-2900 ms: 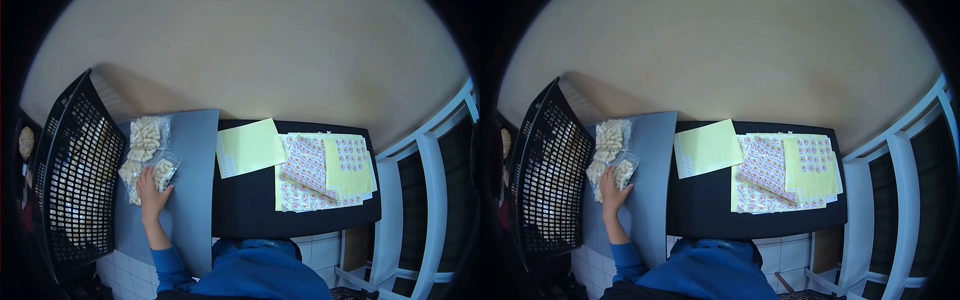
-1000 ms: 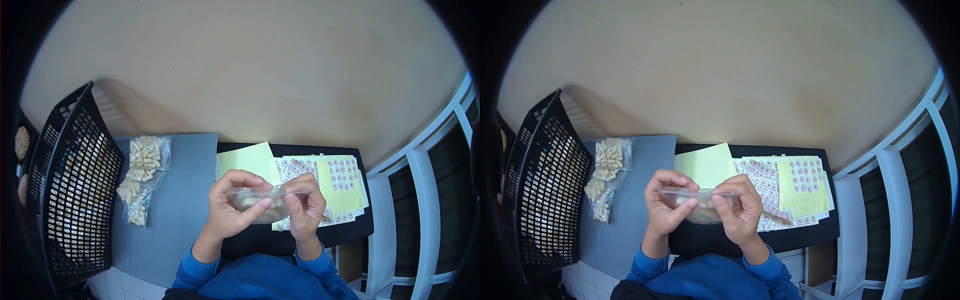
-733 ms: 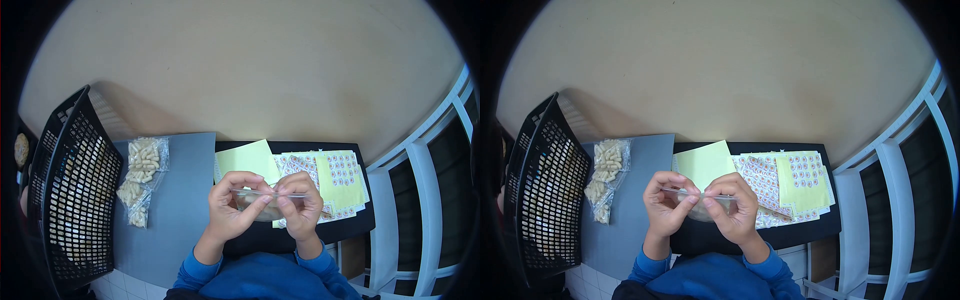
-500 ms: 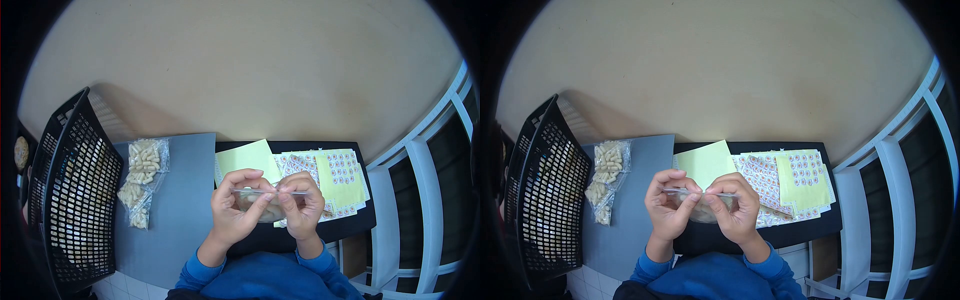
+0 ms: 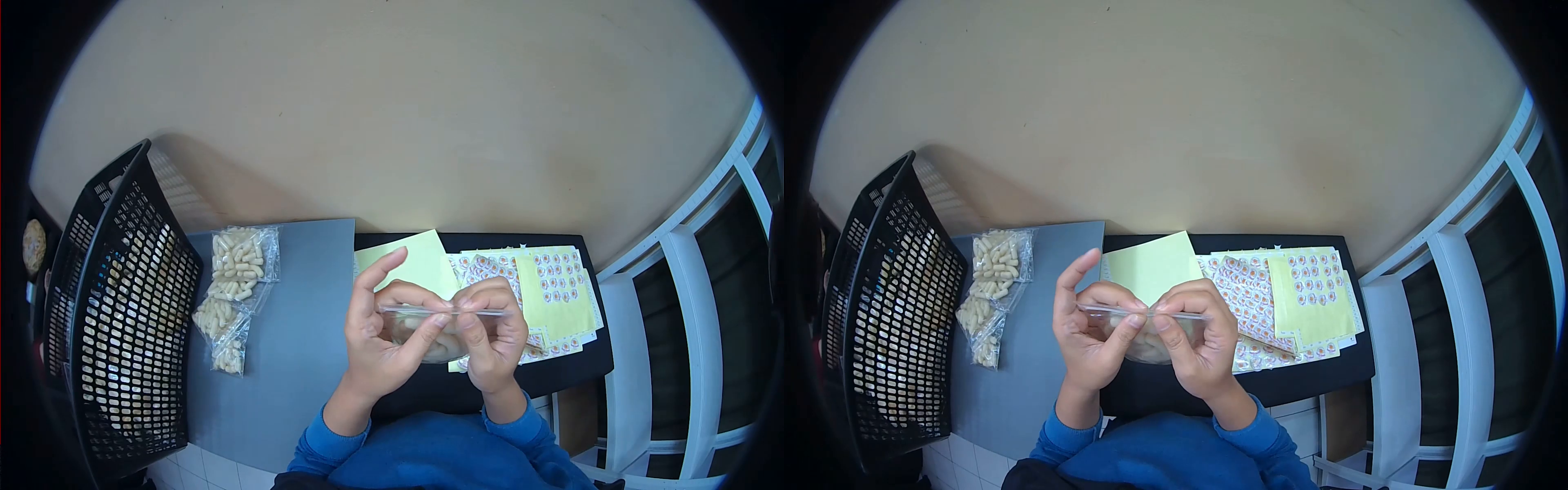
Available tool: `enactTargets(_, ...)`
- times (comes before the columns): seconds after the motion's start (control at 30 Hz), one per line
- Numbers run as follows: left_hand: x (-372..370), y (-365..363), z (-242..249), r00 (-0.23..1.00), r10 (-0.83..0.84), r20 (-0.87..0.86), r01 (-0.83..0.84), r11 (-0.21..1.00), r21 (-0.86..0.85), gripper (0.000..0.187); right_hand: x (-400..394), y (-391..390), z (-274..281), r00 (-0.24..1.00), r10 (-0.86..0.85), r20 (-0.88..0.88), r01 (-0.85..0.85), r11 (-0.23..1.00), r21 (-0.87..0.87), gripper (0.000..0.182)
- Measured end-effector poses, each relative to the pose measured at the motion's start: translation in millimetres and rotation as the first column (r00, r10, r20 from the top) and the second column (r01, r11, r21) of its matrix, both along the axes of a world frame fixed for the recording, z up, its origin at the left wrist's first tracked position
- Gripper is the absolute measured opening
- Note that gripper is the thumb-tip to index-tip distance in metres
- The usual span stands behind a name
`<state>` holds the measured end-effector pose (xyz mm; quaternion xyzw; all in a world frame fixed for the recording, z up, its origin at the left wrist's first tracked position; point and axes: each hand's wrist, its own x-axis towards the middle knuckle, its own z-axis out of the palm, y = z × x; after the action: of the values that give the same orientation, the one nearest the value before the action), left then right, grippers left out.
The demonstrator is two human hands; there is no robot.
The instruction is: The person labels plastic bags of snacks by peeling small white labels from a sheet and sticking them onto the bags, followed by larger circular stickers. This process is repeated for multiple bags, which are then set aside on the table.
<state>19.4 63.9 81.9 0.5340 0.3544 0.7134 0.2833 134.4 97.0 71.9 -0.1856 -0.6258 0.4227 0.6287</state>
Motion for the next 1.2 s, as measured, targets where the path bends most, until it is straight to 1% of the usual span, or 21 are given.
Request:
enactTargets(0.03, 0, 0, 1, 1.000, -0.001, 0.019, 0.001, 1.000, -0.003, 0.059, -1, 0, 1, 1.000, 0.000, -0.001, 0.000, 1.000, 0.001, 0.009)
enactTargets(0.1, 1, 0, 1, 0.999, -0.002, 0.038, 0.002, 1.000, -0.004, 0.062, -2, 0, 2, 0.987, 0.061, -0.150, -0.067, 0.997, -0.033, 0.008)
enactTargets(0.13, 1, 1, 1, 1.000, 0.004, 0.030, -0.004, 1.000, -0.005, 0.061, -2, 1, 1, 0.987, 0.061, -0.150, -0.067, 0.997, -0.032, 0.008)
enactTargets(0.2, 1, 1, 0, 1.000, 0.008, 0.021, -0.007, 1.000, -0.005, 0.061, 1, 2, -2, 0.997, 0.020, -0.079, -0.020, 1.000, 0.002, 0.007)
enactTargets(0.3, 2, 2, -1, 0.999, 0.031, -0.011, -0.031, 0.999, 0.022, 0.061, 3, 1, -4, 0.999, -0.011, -0.045, 0.011, 1.000, 0.014, 0.007)
enactTargets(0.43, 1, 1, 0, 1.000, 0.025, 0.017, -0.025, 1.000, 0.010, 0.063, 4, 1, -4, 0.999, -0.014, -0.049, 0.015, 1.000, 0.015, 0.006)
enactTargets(0.5, -2, 1, 0, 0.999, 0.027, 0.019, -0.027, 1.000, 0.005, 0.064, 6, 2, -2, 0.998, -0.045, -0.048, 0.047, 0.998, 0.050, 0.004)
enactTargets(0.57, -6, 3, 1, 0.998, 0.063, -0.022, -0.062, 0.997, 0.047, 0.069, 8, 1, 1, 0.998, -0.060, -0.031, 0.062, 0.996, 0.070, 0.003)
enactTargets(0.7, -10, 0, 5, 0.997, 0.059, -0.049, -0.058, 0.998, 0.025, 0.073, 9, 1, 2, 0.995, -0.094, -0.022, 0.096, 0.991, 0.091, 0.001)
enactTargets(0.83, -14, 0, 6, 1.000, -0.011, -0.018, 0.011, 1.000, -0.007, 0.072, 11, 4, 0, 0.993, -0.113, -0.023, 0.115, 0.989, 0.092, 0.003)
enactTargets(0.9, -15, -1, 8, 0.999, -0.034, -0.003, 0.034, 0.999, -0.013, 0.071, 14, 5, -1, 0.991, -0.132, 0.019, 0.129, 0.985, 0.113, 0.006)
enactTargets(0.97, -18, -1, 8, 0.993, -0.117, 0.019, 0.118, 0.992, -0.038, 0.067, 16, 6, -3, 0.989, -0.145, 0.039, 0.140, 0.984, 0.107, 0.007)
enactTargets(1.0, -21, -1, 8, 0.993, -0.118, 0.021, 0.119, 0.992, -0.043, 0.067, 16, 6, -5, 0.986, -0.157, 0.060, 0.151, 0.983, 0.102, 0.008)
enactTargets(1.03, -25, -1, 9, 0.980, -0.199, 0.028, 0.201, 0.972, -0.122, 0.066, 16, 7, -8, 0.985, -0.158, 0.062, 0.152, 0.984, 0.096, 0.008)
enactTargets(1.07, -32, 0, 9, 0.960, -0.278, 0.041, 0.280, 0.939, -0.200, 0.064, 15, 8, -12, 0.996, -0.077, 0.043, 0.079, 0.995, -0.060, 0.009)
enactTargets(1.1, -47, 5, 1, 0.922, -0.373, -0.108, 0.333, 0.902, -0.273, 0.063, 15, 10, -17, 1.000, 0.001, 0.011, 0.001, 0.977, -0.214, 0.011)
enactTargets(1.13, -55, 7, -7, 0.922, -0.374, -0.105, 0.333, 0.901, -0.279, 0.063, 15, 12, -30, 1.000, 0.001, 0.012, 0.002, 0.975, -0.220, 0.011)
enactTargets(1.17, -61, 9, -14, 0.926, -0.302, -0.228, 0.190, 0.892, -0.411, 0.063, 17, 17, -50, 0.992, 0.125, 0.009, -0.108, 0.890, -0.442, 0.013)
enactTargets(1.2, -68, 13, -23, 0.903, -0.241, -0.356, 0.028, 0.859, -0.512, 0.063, 17, 22, -70, 0.970, 0.244, -0.021, -0.202, 0.745, -0.636, 0.015)
